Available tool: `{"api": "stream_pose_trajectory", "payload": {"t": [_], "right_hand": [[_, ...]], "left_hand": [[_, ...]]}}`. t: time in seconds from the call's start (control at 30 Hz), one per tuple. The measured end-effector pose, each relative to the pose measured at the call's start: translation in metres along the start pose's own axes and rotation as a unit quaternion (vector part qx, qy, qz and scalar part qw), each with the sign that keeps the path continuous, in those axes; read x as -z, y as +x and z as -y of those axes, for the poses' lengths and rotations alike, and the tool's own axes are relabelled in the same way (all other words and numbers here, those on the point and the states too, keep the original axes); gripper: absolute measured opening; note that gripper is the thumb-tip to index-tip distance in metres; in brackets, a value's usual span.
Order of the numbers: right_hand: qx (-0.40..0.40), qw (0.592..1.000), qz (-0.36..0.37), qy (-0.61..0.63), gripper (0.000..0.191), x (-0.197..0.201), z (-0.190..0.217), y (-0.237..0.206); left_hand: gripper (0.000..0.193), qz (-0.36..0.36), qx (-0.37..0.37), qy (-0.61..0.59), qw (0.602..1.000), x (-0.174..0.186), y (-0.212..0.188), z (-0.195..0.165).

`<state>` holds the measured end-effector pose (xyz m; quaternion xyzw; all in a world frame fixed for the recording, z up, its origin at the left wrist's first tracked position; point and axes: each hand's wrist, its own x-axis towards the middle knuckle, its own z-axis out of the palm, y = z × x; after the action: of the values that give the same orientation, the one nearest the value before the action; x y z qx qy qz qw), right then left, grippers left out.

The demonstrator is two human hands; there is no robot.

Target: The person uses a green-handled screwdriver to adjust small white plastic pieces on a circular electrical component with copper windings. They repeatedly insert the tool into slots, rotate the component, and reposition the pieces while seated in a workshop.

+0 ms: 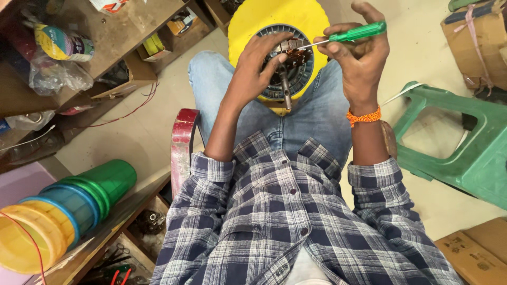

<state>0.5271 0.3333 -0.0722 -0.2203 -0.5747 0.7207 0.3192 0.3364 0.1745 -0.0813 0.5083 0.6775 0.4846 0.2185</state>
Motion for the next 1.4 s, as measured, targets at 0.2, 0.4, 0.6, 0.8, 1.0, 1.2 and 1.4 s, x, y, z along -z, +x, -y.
{"api": "stream_pose_trajectory", "payload": {"t": [0.2, 0.4, 0.6, 0.8, 1.0, 1.2, 1.4], "right_hand": [[0.024, 0.999, 0.022, -0.03, 0.053, -0.003, 0.001, 0.009], [0.012, 0.999, 0.039, -0.02, 0.049, -0.015, 0.011, 0.016], [0.003, 0.999, 0.051, -0.016, 0.033, -0.029, 0.011, 0.017], [0.053, 0.997, 0.043, -0.031, 0.037, -0.037, -0.004, 0.008], [0.168, 0.981, 0.02, -0.091, 0.028, -0.047, -0.019, -0.007], [0.087, 0.993, 0.058, -0.057, 0.04, -0.025, -0.014, 0.0], [0.15, 0.983, 0.007, -0.11, 0.032, -0.007, -0.038, -0.045]], "left_hand": [[0.04, 0.005, 0.006, -0.012, 1.0, 0.004, 0.003, -0.004], [0.052, -0.022, 0.046, 0.007, 0.999, -0.003, 0.009, -0.013], [0.042, -0.037, 0.064, 0.014, 0.997, -0.006, 0.012, -0.018], [0.038, -0.051, 0.061, 0.014, 0.997, -0.009, 0.012, -0.019], [0.039, -0.064, 0.05, 0.006, 0.997, -0.011, 0.011, -0.018], [0.043, -0.044, 0.04, 0.001, 0.998, -0.01, 0.004, -0.018], [0.074, -0.054, -0.02, 0.016, 0.998, -0.019, -0.021, -0.008]]}}
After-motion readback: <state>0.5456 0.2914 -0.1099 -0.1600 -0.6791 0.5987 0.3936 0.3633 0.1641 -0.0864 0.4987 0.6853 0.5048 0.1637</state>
